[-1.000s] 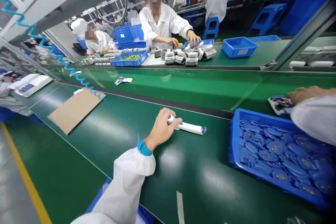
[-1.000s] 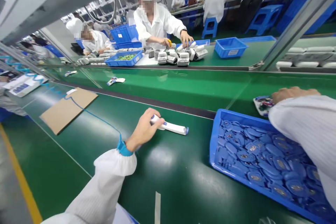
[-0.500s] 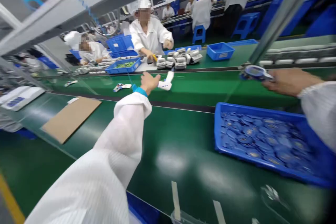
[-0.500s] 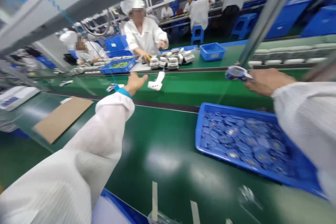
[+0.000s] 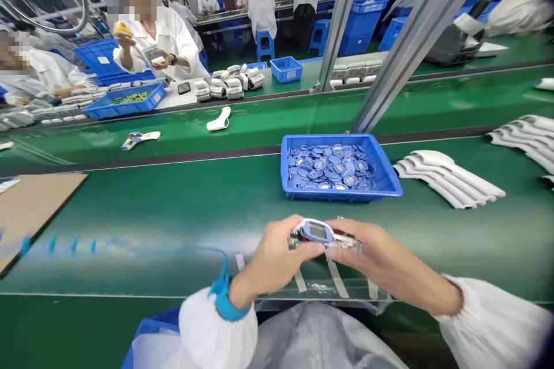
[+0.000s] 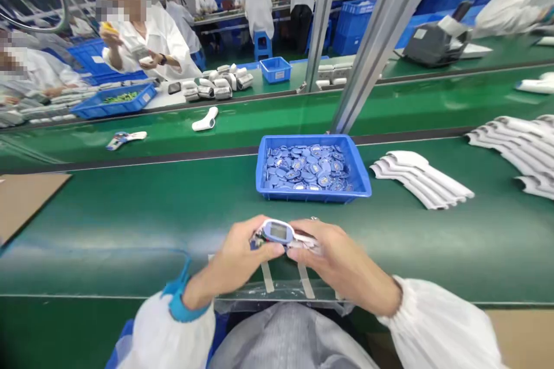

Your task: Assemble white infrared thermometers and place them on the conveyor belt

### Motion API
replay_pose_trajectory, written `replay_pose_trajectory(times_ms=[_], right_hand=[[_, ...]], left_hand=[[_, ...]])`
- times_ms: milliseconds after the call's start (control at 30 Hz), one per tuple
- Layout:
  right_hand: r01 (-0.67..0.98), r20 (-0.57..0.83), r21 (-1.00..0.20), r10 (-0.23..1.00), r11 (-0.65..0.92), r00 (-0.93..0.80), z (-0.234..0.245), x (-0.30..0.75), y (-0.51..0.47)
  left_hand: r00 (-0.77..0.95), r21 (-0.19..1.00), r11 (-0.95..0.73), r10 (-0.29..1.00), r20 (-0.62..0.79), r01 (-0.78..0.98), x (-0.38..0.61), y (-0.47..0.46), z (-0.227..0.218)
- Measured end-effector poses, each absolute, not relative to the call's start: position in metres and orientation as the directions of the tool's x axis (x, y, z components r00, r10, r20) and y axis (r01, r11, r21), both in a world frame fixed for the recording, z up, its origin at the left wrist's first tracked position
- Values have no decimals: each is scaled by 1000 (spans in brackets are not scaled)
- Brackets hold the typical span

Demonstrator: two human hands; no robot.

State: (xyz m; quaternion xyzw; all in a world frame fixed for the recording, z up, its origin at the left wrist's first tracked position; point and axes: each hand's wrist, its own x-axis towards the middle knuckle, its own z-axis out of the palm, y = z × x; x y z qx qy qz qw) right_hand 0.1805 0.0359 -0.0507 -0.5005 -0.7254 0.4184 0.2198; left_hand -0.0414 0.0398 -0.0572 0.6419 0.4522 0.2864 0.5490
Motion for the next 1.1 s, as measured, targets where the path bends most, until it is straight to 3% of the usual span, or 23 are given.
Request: replay_pose_trajectory(times_ms=[133,267,367,433,533,600,700,800,867,1033,1100], right_hand=[[559,58,-800,955,218,-290,-66,182,4],[715,235,-600,934,358,-270,-66,171,-8],[780,344,-461,895,424,-283,-51,162,-12],[789,402,-428,875,440,-269,-35,159,-11],[801,422,-442,881,404,-213,-20,167,-2],[825,358,-459,919,328,-167,-31,177,9],[888,215,-411,969,205,-124,-76,191,23],[945,220,-300,974,128,-62,-115,207,26],[943,253,-315,967,104,-23,-120,227,29],[935,323,-286,898,-209,299,-84,320,78],[919,271,-256,891,-298,365,-75,356,105]], left_hand=[[364,955,50,918,-159,291,-31,9,-80],[431,932,-75,898,-92,354,-29,1,-74],[460,804,-272,888,-3,529,-29,-1,-64],[433,668,-355,900,55,654,-30,0,-60],[311,615,-322,942,129,720,-35,8,-60],[165,750,-187,981,105,634,-41,16,-62],[-4,959,110,994,-112,263,-54,25,-64],[-45,945,322,945,-324,-58,-64,28,-61],[-58,912,380,918,-392,-153,-68,28,-59],[-8,900,393,916,-402,-190,-68,25,-59],[53,902,400,916,-397,-163,-67,24,-63]])
